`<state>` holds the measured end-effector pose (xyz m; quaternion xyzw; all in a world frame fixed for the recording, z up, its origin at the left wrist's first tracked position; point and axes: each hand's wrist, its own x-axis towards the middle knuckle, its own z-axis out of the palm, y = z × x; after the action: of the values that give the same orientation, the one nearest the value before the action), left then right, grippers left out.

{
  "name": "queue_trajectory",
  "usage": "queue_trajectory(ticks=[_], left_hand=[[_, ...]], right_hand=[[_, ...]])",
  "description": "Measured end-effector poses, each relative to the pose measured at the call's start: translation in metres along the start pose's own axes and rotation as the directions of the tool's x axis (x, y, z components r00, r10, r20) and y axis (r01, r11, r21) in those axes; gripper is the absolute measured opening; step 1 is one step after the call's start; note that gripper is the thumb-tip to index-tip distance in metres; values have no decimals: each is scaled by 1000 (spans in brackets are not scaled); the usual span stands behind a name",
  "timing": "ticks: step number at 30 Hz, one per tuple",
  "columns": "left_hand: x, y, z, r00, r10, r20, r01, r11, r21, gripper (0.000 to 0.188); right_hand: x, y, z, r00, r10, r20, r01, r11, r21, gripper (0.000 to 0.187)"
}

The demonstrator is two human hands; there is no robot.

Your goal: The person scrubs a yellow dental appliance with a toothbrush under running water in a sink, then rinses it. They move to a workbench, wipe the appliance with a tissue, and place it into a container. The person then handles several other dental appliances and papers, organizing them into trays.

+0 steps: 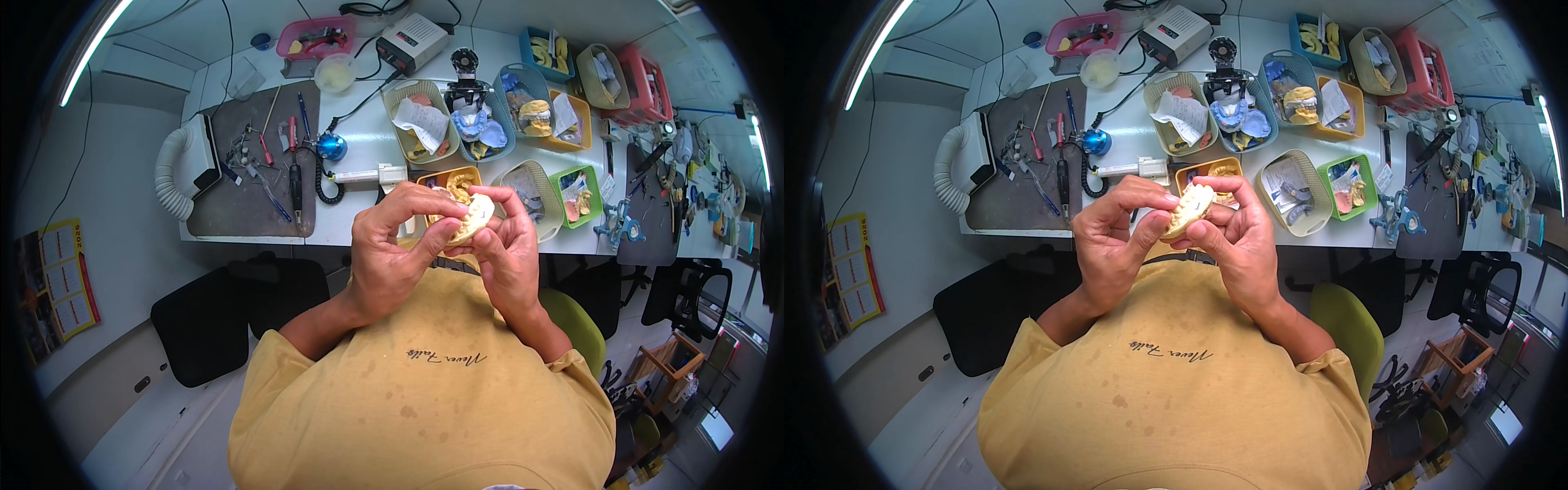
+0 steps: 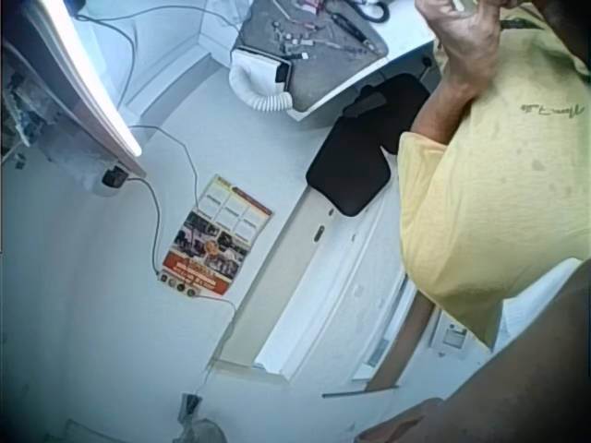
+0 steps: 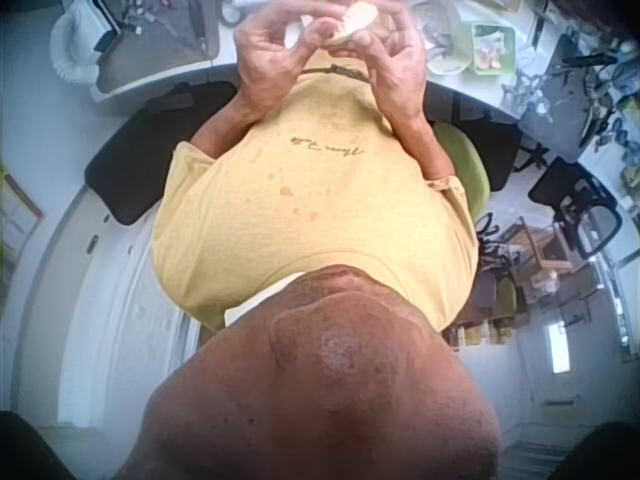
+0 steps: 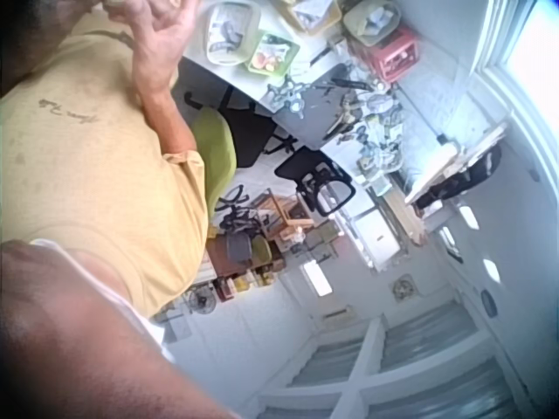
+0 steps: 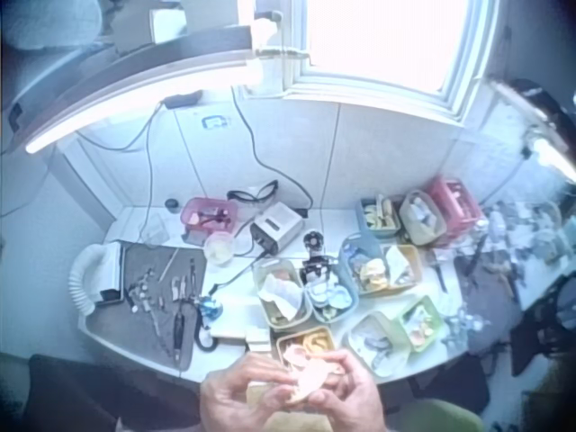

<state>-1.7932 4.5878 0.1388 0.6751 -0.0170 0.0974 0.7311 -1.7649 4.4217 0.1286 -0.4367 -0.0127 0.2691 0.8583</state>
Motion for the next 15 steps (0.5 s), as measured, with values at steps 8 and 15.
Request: queue_trajectory(ticks=[8, 15], left_hand=[[-1, -4, -1, 999, 2, 38, -1, 1000, -22, 13], [-2, -8, -2, 999, -1, 37, 2, 1000, -28, 17]], right_hand=[[-3, 1, 1, 996, -63, -56, 57, 993, -99, 56], [-4, 2, 4, 984, -156, -81, 135, 967, -216, 61]])
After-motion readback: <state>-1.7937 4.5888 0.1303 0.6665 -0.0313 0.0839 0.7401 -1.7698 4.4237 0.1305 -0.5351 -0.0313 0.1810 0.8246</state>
